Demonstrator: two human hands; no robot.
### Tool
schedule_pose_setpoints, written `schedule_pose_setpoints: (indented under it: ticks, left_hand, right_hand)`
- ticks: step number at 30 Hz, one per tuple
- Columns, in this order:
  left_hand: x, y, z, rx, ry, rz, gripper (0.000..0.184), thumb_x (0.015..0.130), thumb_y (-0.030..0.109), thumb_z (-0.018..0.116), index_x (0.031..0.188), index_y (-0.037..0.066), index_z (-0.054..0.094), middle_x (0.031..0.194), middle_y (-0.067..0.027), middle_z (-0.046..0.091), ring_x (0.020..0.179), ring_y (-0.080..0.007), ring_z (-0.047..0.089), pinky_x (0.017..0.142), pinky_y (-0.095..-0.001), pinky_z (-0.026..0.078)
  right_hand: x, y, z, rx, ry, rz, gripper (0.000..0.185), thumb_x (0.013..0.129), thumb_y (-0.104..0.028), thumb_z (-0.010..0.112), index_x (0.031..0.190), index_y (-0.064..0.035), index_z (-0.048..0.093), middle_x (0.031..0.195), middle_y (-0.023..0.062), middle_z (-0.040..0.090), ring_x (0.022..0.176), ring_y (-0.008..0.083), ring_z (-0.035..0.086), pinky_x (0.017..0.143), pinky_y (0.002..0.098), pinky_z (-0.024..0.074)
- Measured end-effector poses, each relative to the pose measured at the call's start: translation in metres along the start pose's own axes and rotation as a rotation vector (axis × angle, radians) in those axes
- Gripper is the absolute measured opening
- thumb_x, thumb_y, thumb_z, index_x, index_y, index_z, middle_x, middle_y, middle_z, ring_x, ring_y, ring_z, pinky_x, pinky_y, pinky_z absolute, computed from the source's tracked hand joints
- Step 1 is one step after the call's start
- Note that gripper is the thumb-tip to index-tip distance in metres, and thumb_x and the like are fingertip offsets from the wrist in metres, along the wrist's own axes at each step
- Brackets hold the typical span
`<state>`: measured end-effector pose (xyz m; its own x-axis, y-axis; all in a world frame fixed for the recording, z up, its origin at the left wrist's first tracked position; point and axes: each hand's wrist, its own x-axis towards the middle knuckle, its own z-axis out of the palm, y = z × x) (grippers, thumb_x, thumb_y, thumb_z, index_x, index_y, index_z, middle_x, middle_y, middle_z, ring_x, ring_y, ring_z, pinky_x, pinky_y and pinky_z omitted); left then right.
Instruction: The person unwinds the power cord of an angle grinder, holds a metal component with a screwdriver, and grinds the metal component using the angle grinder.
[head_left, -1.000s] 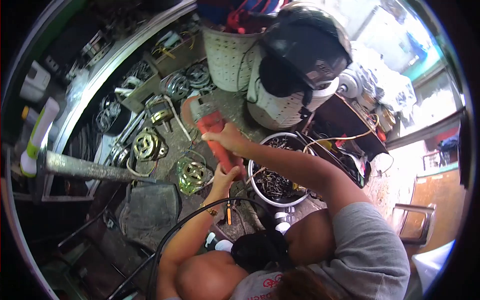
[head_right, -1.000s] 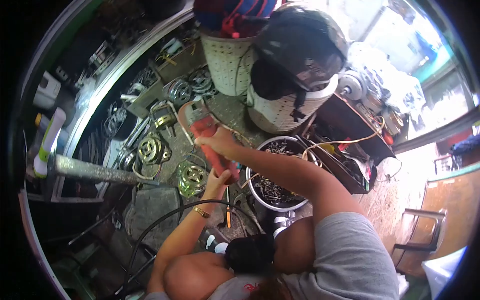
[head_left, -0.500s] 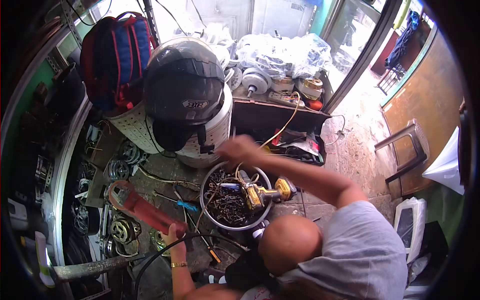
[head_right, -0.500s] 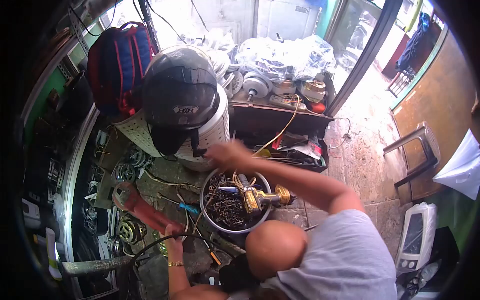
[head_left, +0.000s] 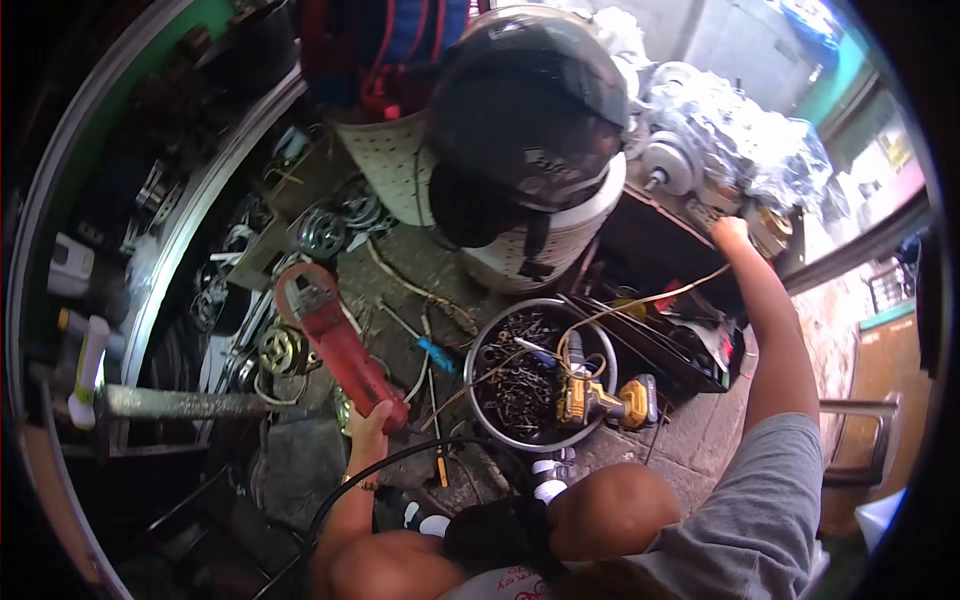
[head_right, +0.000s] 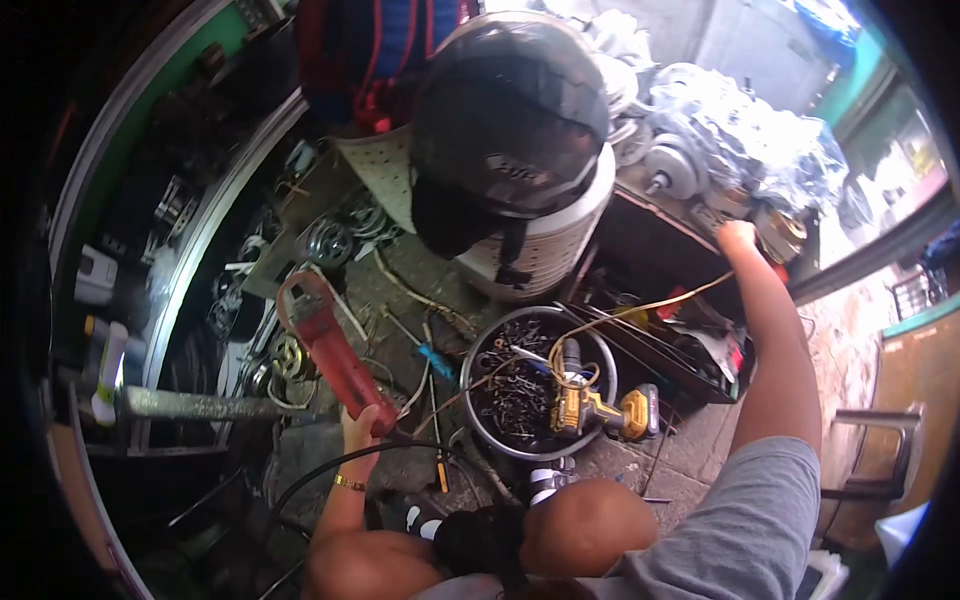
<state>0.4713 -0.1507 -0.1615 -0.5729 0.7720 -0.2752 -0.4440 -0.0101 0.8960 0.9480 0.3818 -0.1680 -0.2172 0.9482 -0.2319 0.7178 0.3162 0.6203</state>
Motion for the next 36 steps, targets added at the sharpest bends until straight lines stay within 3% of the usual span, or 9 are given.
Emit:
schedule_pose_setpoints:
  ticks: [6, 15, 19, 23, 26, 28, 30, 31, 36]
  left_hand:
    - [0.0, 0.002, -0.007, 0.016, 0.022, 0.018, 0.061, 0.07, 0.025, 0.078, 0.115, 0.003, 0.044, 0.093, -0.0084, 0.058, 0.081, -0.0206, 0.061, 0.075, -0.0362, 0.053]
    - [-0.001, 0.002, -0.013, 0.013, 0.013, 0.006, 0.056, 0.069, 0.024, 0.078, 0.11, 0.001, 0.049, 0.091, -0.009, 0.061, 0.079, -0.0204, 0.063, 0.072, -0.0346, 0.054]
    - [-0.003, 0.009, -0.016, 0.096, 0.02, 0.001, 0.056, 0.068, 0.024, 0.079, 0.111, 0.003, 0.049, 0.091, -0.0084, 0.061, 0.076, -0.0198, 0.063, 0.07, -0.033, 0.053]
    - [0.0, 0.015, -0.018, 0.095, 0.0, 0.039, 0.055, 0.069, 0.023, 0.078, 0.111, 0.003, 0.049, 0.093, -0.0076, 0.061, 0.078, -0.0186, 0.063, 0.072, -0.0327, 0.053]
    - [0.008, 0.025, -0.015, 0.095, -0.005, 0.093, 0.054, 0.07, 0.021, 0.078, 0.111, 0.003, 0.049, 0.094, -0.0065, 0.061, 0.081, -0.0173, 0.062, 0.073, -0.0319, 0.052]
    - [0.013, 0.033, -0.011, 0.099, 0.0, 0.113, 0.052, 0.07, 0.019, 0.077, 0.112, 0.004, 0.049, 0.094, -0.0053, 0.061, 0.082, -0.0151, 0.061, 0.073, -0.0307, 0.051]
    - [0.015, 0.041, -0.002, 0.086, 0.062, 0.201, 0.049, 0.071, 0.016, 0.076, 0.111, 0.004, 0.05, 0.094, -0.0035, 0.06, 0.08, -0.0145, 0.06, 0.071, -0.0287, 0.049]
    - [0.014, 0.043, 0.0, 0.083, 0.073, 0.185, 0.049, 0.071, 0.016, 0.076, 0.111, 0.004, 0.05, 0.094, -0.0035, 0.06, 0.08, -0.0145, 0.06, 0.071, -0.0287, 0.049]
    - [0.036, 0.05, -0.002, 0.449, 0.317, 0.282, 0.053, 0.07, 0.026, 0.074, 0.11, 0.001, 0.05, 0.089, -0.0061, 0.06, 0.077, -0.0146, 0.059, 0.069, -0.0299, 0.047]
  right_hand:
    - [0.02, 0.004, 0.028, 0.098, 0.207, 0.14, 0.02, 0.082, -0.02, 0.053, 0.082, -0.0141, 0.073, 0.083, 0.0061, 0.07, 0.08, 0.0222, 0.068, 0.069, 0.0342, 0.0532]
    - [-0.021, 0.023, -0.011, -0.031, 0.351, -0.052, 0.008, 0.071, -0.014, 0.065, 0.071, -0.008, 0.07, 0.075, 0.0117, 0.068, 0.075, 0.0258, 0.068, 0.067, 0.0358, 0.0544]
    - [-0.042, 0.034, -0.044, 0.163, 0.096, 0.046, 0.077, 0.047, -0.039, 0.087, 0.105, -0.0036, 0.05, 0.089, 0.014, 0.066, 0.088, 0.0296, 0.065, 0.077, 0.0374, 0.053]
    - [-0.132, 0.022, -0.161, 0.491, 0.105, -0.189, 0.051, 0.059, -0.035, 0.079, 0.094, -0.0028, 0.061, 0.089, 0.0171, 0.065, 0.087, 0.0322, 0.063, 0.077, 0.0401, 0.0492]
    - [-0.211, -0.028, -0.241, 0.905, -0.113, -0.646, 0.04, 0.073, -0.029, 0.07, 0.103, -0.0042, 0.062, 0.08, 0.0155, 0.065, 0.084, 0.0332, 0.063, 0.075, 0.0419, 0.0482]
    - [-0.266, -0.079, -0.29, 0.728, -0.24, -0.706, 0.045, 0.079, -0.03, 0.066, 0.112, -0.0022, 0.058, 0.103, 0.0201, 0.062, 0.096, 0.0333, 0.06, 0.085, 0.039, 0.0467]
    - [-0.288, -0.139, -0.278, 0.689, 0.314, -1.108, 0.058, 0.081, -0.031, 0.064, 0.127, -0.002, 0.045, 0.128, 0.0206, 0.044, 0.117, 0.0368, 0.045, 0.099, 0.0407, 0.038]
    - [-0.297, -0.169, -0.29, 0.86, 0.227, -1.248, 0.061, 0.083, -0.031, 0.063, 0.13, -0.0006, 0.04, 0.129, 0.0218, 0.042, 0.118, 0.0376, 0.044, 0.099, 0.0423, 0.0372]
    - [-0.325, -0.349, -0.359, 1.79, -0.168, -1.202, 0.065, 0.083, -0.032, 0.066, 0.123, 0.0085, 0.034, 0.117, 0.0282, 0.047, 0.111, 0.0312, 0.05, 0.095, 0.0396, 0.0402]
